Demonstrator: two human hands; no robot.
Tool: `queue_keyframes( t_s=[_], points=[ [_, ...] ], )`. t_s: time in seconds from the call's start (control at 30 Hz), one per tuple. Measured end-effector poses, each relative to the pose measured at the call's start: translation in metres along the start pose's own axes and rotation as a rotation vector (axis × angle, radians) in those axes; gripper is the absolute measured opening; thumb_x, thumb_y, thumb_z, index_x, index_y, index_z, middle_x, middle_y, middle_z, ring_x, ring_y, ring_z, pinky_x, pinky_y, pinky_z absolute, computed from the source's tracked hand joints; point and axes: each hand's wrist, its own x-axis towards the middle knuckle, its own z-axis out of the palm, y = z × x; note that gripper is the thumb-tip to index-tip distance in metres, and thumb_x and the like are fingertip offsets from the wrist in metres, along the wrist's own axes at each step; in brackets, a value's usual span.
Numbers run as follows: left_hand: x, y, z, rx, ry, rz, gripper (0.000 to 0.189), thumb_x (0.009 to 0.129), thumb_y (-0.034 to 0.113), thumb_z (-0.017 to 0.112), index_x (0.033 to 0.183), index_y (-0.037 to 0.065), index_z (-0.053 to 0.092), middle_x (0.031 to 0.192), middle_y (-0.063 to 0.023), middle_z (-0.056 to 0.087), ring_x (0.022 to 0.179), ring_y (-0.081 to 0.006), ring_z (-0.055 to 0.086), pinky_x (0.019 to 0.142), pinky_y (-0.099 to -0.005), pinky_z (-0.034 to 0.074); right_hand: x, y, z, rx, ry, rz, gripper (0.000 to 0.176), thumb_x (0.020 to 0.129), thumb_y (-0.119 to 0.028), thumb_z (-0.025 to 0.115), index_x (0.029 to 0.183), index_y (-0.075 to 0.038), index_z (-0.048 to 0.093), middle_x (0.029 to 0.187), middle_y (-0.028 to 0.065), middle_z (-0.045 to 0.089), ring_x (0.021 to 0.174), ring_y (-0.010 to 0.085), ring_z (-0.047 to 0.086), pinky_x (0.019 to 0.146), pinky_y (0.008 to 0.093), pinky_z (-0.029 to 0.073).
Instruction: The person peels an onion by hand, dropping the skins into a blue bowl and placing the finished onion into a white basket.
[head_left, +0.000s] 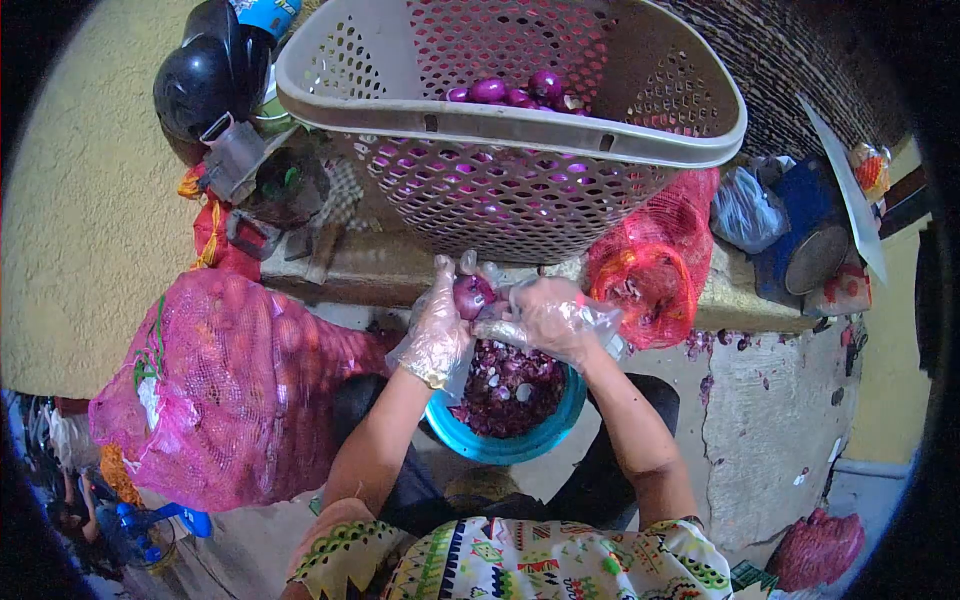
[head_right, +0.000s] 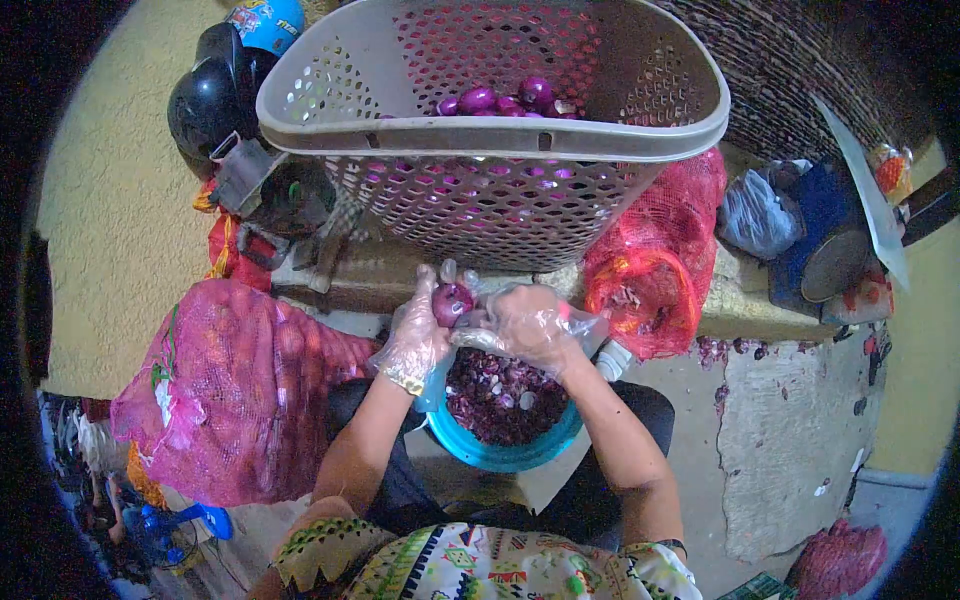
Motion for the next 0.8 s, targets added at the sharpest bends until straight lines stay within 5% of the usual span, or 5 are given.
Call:
queue_keyframes(
  t_s=[0.37, 0.53, 0.67, 0.8],
  points=[
    [0.001, -0.002, -0.001, -0.047, -0.05, 0.0, 0.047, 0.096, 0.048, 0.056, 0.118, 0.006, 0.056, 0.111, -0.017, 0.064, 0.091, -0.0364, 0.068, 0.076, -0.0521, 0.061, 0.001, -0.004, -0.009, 0.108, 0.069, 0.084, 0.057, 0.077, -0.067, 0.068, 0.083, -0.011, 0.071, 0.067, 0.0157, 0.065, 0.065, 0.0342, 0.067, 0.06, 0.0451, 0.052],
    [0.001, -0.003, 0.0, -0.066, -0.044, 0.01, 0.045, 0.096, 0.045, 0.058, 0.116, 0.004, 0.057, 0.11, -0.0169, 0.064, 0.092, -0.0346, 0.067, 0.078, -0.0523, 0.06, 0.001, 0.005, 0.007, 0.126, 0.135, 0.016, 0.043, 0.084, -0.052, 0.067, 0.073, -0.01, 0.07, 0.059, 0.017, 0.063, 0.056, 0.0352, 0.065, 0.053, 0.0469, 0.051],
    [0.006, -0.003, -0.01, -0.038, -0.114, -0.01, 0.045, 0.095, 0.046, 0.059, 0.114, 0.005, 0.057, 0.11, -0.0162, 0.064, 0.095, -0.0333, 0.066, 0.079, -0.0526, 0.06, 0.0, 0.004, 0.005, 0.125, 0.098, 0.013, 0.043, 0.084, -0.05, 0.067, 0.071, -0.008, 0.07, 0.059, 0.018, 0.062, 0.055, 0.0361, 0.064, 0.053, 0.0467, 0.05],
    [0.001, 0.001, -0.001, 0.0, 0.027, 0.013, 0.043, 0.095, 0.045, 0.06, 0.113, 0.006, 0.058, 0.11, -0.0163, 0.064, 0.098, -0.0323, 0.065, 0.078, -0.0547, 0.059, -0.002, 0.007, 0.011, 0.038, 0.072, -0.07, 0.046, 0.083, -0.05, 0.067, 0.069, -0.006, 0.069, 0.06, 0.0185, 0.062, 0.056, 0.0363, 0.064, 0.054, 0.0467, 0.051]
  ],
)
